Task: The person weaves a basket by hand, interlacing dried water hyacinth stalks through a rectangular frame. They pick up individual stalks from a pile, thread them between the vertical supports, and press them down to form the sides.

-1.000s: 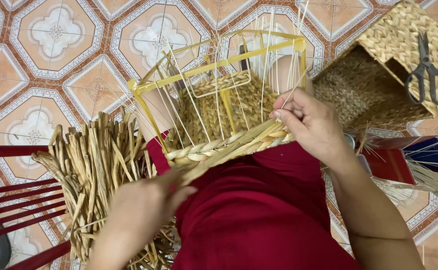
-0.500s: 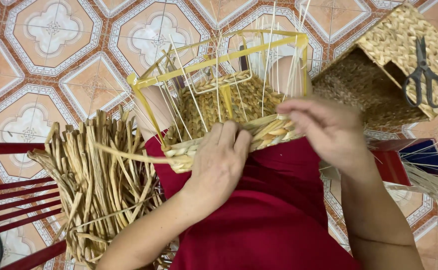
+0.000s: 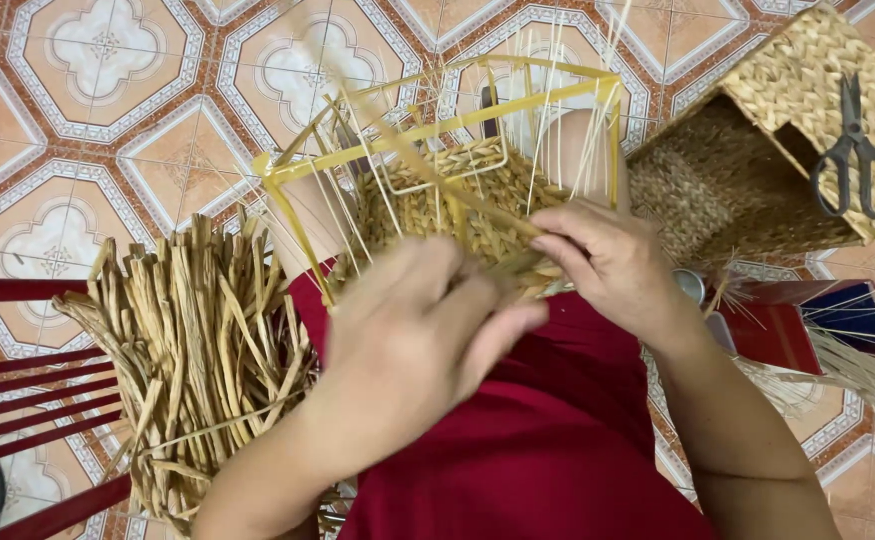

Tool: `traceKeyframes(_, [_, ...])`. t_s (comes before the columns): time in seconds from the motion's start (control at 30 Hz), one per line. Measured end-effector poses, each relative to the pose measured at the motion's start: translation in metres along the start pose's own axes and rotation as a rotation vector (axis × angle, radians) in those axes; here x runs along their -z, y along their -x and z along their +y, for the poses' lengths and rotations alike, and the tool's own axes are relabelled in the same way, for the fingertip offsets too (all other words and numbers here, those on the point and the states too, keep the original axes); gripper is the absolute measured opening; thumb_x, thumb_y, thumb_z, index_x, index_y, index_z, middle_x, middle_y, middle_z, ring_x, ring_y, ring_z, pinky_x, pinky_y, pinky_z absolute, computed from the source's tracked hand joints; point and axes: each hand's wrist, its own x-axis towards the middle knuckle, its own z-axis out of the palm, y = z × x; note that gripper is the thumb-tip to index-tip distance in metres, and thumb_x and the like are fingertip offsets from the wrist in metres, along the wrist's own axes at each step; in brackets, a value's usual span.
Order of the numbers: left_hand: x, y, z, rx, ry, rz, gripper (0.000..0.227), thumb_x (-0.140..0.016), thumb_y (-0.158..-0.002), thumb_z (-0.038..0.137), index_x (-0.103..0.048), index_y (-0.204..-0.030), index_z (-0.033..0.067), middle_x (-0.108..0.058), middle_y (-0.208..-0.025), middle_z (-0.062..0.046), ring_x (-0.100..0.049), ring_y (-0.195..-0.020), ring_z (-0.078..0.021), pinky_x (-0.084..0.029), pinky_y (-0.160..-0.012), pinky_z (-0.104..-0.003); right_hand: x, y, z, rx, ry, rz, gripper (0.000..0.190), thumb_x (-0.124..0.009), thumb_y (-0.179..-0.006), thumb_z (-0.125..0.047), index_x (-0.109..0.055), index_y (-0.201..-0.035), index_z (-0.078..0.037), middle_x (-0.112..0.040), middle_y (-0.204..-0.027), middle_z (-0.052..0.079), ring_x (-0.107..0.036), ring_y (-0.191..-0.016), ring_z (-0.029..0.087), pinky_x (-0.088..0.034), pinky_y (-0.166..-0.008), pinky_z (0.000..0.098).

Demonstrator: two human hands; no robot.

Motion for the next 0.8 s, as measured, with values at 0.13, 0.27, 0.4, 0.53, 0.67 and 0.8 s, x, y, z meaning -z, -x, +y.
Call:
traceKeyframes(0.13, [-0.089, 0.002, -0.056, 0.308, 0.299, -0.394, 0.020, -0.060, -0.099, 0.013, -0.066, -0.109, -0.0032, -0.068, -0.066, -0.015, -0.064, -0.058, -0.0232, -0.057, -0.061, -0.038, 0.000, 0.004, 0.007, -0.168, -0.110, -0.103, 0.017, -0.066, -0.098, -0.007, -0.065, -0.115, -0.005, -0.072, -0.081, 0.004, -0.069, -0.062, 0.009, -0.057, -0.053, 0.0258])
traceKeyframes(0.27, [-0.067, -0.038, -0.039, 0.740, 0.642, -0.651, 0.031, -0.050, -0.107, 0.018, -0.058, -0.136, 0.0181, -0.072, -0.072, -0.013, -0.065, -0.054, -0.0195, -0.059, -0.053, -0.033, 0.008, 0.008, 0.012, -0.204, -0.134, -0.116, 0.011, -0.061, -0.101, -0.006, -0.059, -0.112, -0.004, -0.072, -0.083, 0.003, -0.071, -0.066, 0.008, -0.057, -0.057, 0.0252])
traceKeyframes(0.4, [-0.095, -0.006, -0.040, 0.443, 0.692, -0.101, 0.022, -0.059, -0.105, 0.021, -0.069, -0.097, 0.0027, -0.075, -0.080, -0.005, -0.071, -0.065, -0.0110, -0.059, -0.057, -0.029, 0.005, 0.000, 0.009, -0.325, -0.216, -0.085, 0.011, -0.061, -0.100, -0.005, -0.062, -0.111, -0.004, -0.074, -0.086, 0.003, -0.069, -0.064, 0.010, -0.057, -0.055, 0.0257])
traceKeyframes(0.53, [-0.108, 0.033, -0.031, 0.248, 0.775, 0.108, 0.019, -0.058, -0.110, 0.019, -0.073, -0.111, 0.0078, -0.076, -0.102, -0.008, -0.076, -0.088, -0.0135, -0.064, -0.074, -0.025, -0.007, 0.003, 0.012, -0.172, -0.039, -0.048, 0.015, -0.067, -0.098, -0.006, -0.072, -0.111, -0.010, -0.075, -0.090, 0.005, -0.073, -0.074, 0.011, -0.061, -0.061, 0.0254])
traceKeyframes(0.67, [-0.053, 0.014, -0.007, 0.047, 0.339, 0.190, 0.028, -0.069, -0.095, 0.016, -0.067, -0.118, -0.0004, -0.067, -0.122, -0.021, -0.069, -0.106, -0.0281, -0.059, -0.090, -0.038, -0.004, 0.003, -0.001, -0.084, 0.010, -0.085, 0.017, -0.065, -0.097, -0.002, -0.073, -0.108, -0.013, -0.075, -0.086, 0.003, -0.071, -0.069, 0.011, -0.058, -0.062, 0.0277])
traceKeyframes(0.8, [-0.049, 0.030, -0.015, 0.166, -0.213, 0.048, 0.028, -0.076, -0.092, 0.015, -0.068, -0.115, 0.0011, -0.066, -0.112, -0.012, -0.057, -0.087, -0.0252, -0.052, -0.073, -0.037, -0.002, -0.003, -0.016, 0.055, -0.001, -0.025, 0.016, -0.066, -0.096, -0.002, -0.066, -0.111, -0.007, -0.073, -0.101, 0.009, -0.070, -0.080, 0.016, -0.058, -0.069, 0.0306])
